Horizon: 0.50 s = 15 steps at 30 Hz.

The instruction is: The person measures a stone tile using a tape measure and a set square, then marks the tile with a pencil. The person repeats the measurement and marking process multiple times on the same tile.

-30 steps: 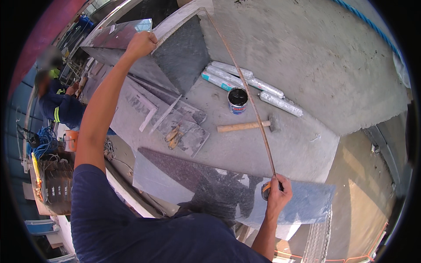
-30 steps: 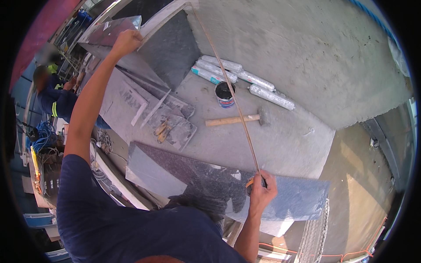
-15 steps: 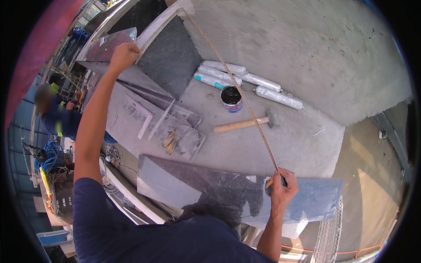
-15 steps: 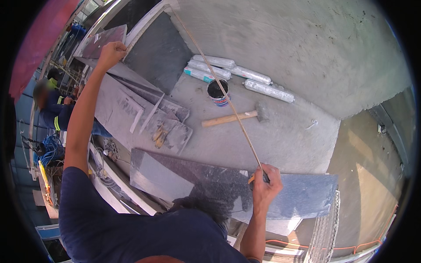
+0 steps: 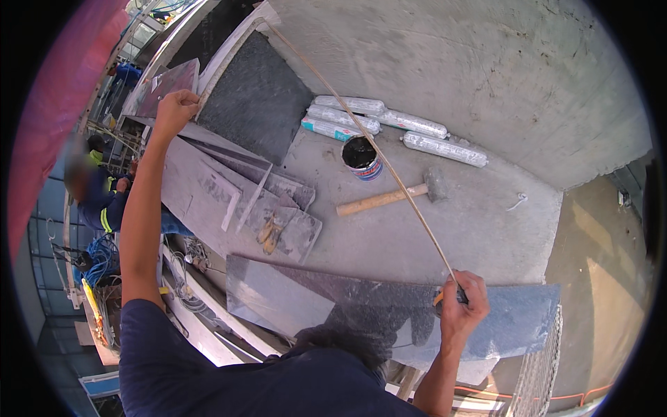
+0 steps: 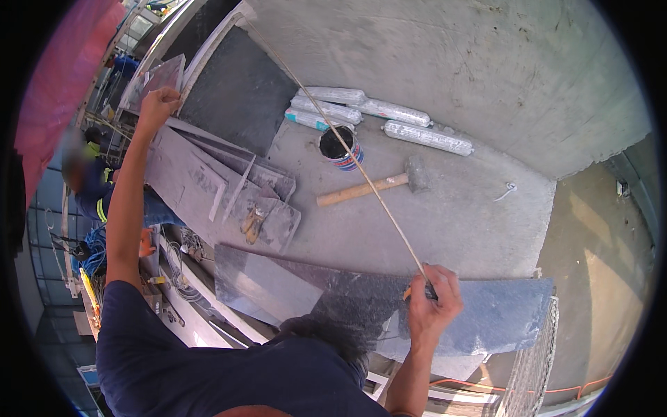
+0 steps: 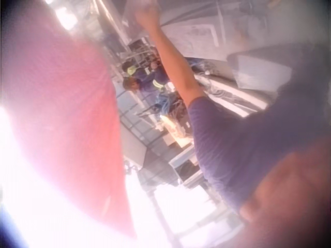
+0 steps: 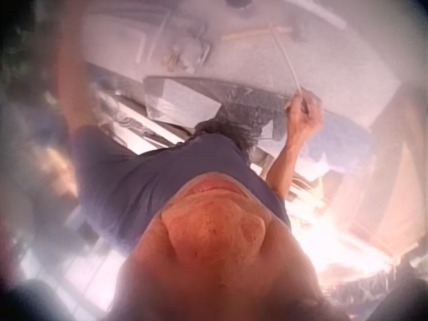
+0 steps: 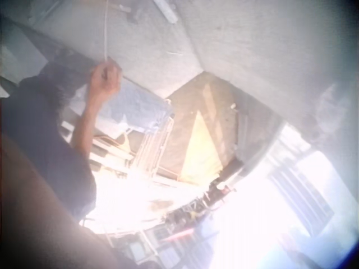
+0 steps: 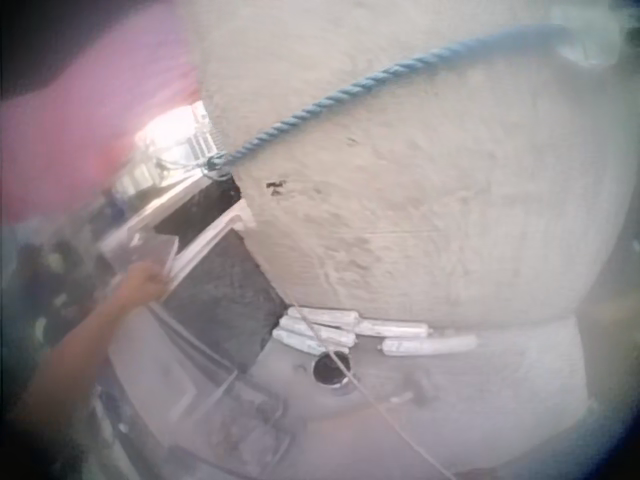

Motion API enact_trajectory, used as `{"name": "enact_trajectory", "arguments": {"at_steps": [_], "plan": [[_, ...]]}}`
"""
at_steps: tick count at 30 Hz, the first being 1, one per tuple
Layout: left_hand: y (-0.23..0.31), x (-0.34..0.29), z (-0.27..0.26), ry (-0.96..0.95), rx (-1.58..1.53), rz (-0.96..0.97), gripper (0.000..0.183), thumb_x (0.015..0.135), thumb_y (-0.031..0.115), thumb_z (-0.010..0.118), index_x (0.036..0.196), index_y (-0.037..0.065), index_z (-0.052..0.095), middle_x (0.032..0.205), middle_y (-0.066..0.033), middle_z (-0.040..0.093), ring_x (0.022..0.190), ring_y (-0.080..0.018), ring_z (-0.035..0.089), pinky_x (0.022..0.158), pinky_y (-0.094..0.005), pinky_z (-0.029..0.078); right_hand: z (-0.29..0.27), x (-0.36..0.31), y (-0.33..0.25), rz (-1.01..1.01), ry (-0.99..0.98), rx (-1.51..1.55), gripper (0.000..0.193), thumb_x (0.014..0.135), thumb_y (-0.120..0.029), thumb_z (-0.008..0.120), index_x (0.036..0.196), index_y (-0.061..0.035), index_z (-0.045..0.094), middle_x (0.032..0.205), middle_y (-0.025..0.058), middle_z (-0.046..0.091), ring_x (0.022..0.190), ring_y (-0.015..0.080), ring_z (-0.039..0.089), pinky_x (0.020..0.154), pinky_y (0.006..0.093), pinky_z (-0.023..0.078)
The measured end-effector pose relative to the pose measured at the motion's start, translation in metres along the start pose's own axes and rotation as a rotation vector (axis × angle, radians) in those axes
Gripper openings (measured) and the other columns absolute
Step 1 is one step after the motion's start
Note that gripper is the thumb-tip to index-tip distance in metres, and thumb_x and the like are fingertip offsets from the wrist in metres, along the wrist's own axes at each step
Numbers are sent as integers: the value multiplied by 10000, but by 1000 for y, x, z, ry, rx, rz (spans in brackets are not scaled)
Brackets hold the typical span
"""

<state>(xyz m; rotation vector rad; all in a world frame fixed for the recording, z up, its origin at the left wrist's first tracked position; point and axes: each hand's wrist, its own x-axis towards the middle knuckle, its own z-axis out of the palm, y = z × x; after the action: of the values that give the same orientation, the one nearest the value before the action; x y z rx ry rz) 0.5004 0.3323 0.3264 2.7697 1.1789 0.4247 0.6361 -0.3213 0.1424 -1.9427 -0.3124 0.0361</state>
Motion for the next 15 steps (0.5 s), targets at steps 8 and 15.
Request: {"name": "enact_trajectory", "arguments": {"at_steps": [8, 15], "plan": [[0, -1, 2, 3, 18, -19, 248, 839, 77, 786, 1069, -17, 792, 887, -87, 800, 790, -143, 730, 748, -304, 560, -6, 14, 13, 15, -39, -9, 192, 818, 61, 772, 1002, 9, 796, 979, 131, 754, 834, 232, 704, 747, 344, 547], [3, 0, 2, 0, 53, -8, 234, 848, 73, 787, 1064, -16, 794, 887, -85, 799, 787, -134, 718, 745, -295, 551, -17, 19, 12, 33, -34, -50, 220, 789, 68, 772, 998, 3, 797, 981, 133, 754, 847, 254, 711, 757, 348, 553]]}}
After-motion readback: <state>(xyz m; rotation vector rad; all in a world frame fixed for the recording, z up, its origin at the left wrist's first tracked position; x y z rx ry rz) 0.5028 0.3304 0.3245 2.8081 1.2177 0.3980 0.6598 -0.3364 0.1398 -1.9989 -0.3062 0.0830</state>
